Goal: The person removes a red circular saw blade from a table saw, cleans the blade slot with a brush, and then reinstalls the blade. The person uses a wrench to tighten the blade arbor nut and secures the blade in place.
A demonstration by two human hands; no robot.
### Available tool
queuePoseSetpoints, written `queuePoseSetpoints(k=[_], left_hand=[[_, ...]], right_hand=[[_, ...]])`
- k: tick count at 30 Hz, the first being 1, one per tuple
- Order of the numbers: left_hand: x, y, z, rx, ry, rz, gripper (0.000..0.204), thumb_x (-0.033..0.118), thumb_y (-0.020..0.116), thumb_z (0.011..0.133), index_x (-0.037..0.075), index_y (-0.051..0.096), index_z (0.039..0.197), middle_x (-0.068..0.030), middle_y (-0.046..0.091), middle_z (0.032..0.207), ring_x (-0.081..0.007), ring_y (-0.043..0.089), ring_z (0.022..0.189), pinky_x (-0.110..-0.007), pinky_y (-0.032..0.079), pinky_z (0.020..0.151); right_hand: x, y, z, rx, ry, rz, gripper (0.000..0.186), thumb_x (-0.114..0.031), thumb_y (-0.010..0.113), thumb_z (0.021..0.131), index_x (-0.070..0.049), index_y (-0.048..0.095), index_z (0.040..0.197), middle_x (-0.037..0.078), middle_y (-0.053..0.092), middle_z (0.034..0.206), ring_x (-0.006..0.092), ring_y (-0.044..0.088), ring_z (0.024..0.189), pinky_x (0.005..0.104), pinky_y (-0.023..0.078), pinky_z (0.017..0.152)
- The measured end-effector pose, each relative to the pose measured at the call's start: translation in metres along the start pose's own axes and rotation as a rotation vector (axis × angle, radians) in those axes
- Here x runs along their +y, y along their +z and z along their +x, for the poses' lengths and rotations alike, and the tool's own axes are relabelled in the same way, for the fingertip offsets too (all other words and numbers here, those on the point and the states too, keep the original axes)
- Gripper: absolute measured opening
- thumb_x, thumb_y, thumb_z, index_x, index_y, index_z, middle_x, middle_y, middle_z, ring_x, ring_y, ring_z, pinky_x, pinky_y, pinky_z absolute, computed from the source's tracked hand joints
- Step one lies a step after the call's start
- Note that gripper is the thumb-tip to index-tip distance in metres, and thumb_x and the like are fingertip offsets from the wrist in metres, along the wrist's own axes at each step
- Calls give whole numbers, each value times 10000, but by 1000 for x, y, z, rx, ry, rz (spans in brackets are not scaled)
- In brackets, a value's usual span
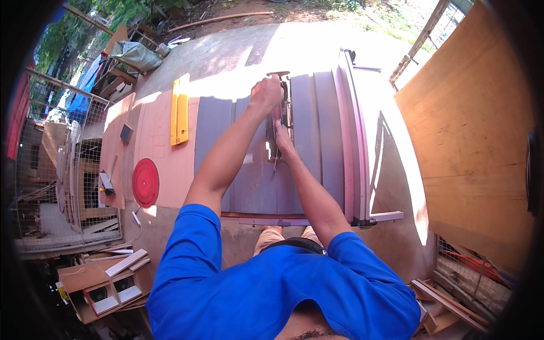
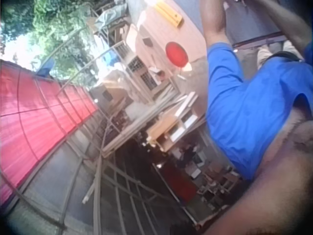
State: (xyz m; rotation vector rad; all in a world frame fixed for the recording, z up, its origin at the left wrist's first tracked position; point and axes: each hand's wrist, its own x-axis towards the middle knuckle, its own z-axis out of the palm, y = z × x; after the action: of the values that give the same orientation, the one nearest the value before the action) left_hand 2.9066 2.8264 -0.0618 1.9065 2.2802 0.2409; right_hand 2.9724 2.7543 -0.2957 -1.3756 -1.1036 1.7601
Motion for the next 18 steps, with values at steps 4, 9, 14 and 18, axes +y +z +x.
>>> queuePoseSetpoints(k=[4, 9, 14, 18], left_hand=[[-1, -4, -34, 45, 121, -110, 292, 189, 578, 896, 9, 680, 1102, -250, 737, 881, -417, 732, 878, -514, 564, 843], [-35, 7, -141, 17, 70, -249, 273, 139, 594, 882, 13, 637, 1119, -246, 721, 845, -428, 720, 850, -512, 554, 816], [-22, 49, -180, 13, 236, -256, 210, 100, 607, 870, 29, 574, 1065, -213, 677, 785, -417, 685, 794, -524, 531, 746], [-35, 77, -191, 174, 331, -312, 181, 59, 623, 858, 47, 552, 1024, -178, 633, 749, -396, 653, 748, -533, 505, 706]], right_hand=[[27, -12, 33, 3, 32, 190, 588, -574, 360, 1058, -70, 601, 1243, 101, 651, 1104, 248, 642, 1000, 425, 528, 870], [-40, 3, -44, -81, 319, 384, 546, -533, 313, 1058, -96, 635, 1111, 68, 656, 952, 220, 649, 841, 420, 554, 747], [-8, -15, 13, 134, 147, 408, 571, -531, 311, 1076, -70, 635, 1168, 70, 644, 1045, 212, 608, 997, 384, 486, 927], [-18, -12, 5, 25, 105, 452, 644, -566, 333, 1081, -35, 587, 1343, 106, 624, 1168, 221, 607, 1014, 377, 483, 956]])
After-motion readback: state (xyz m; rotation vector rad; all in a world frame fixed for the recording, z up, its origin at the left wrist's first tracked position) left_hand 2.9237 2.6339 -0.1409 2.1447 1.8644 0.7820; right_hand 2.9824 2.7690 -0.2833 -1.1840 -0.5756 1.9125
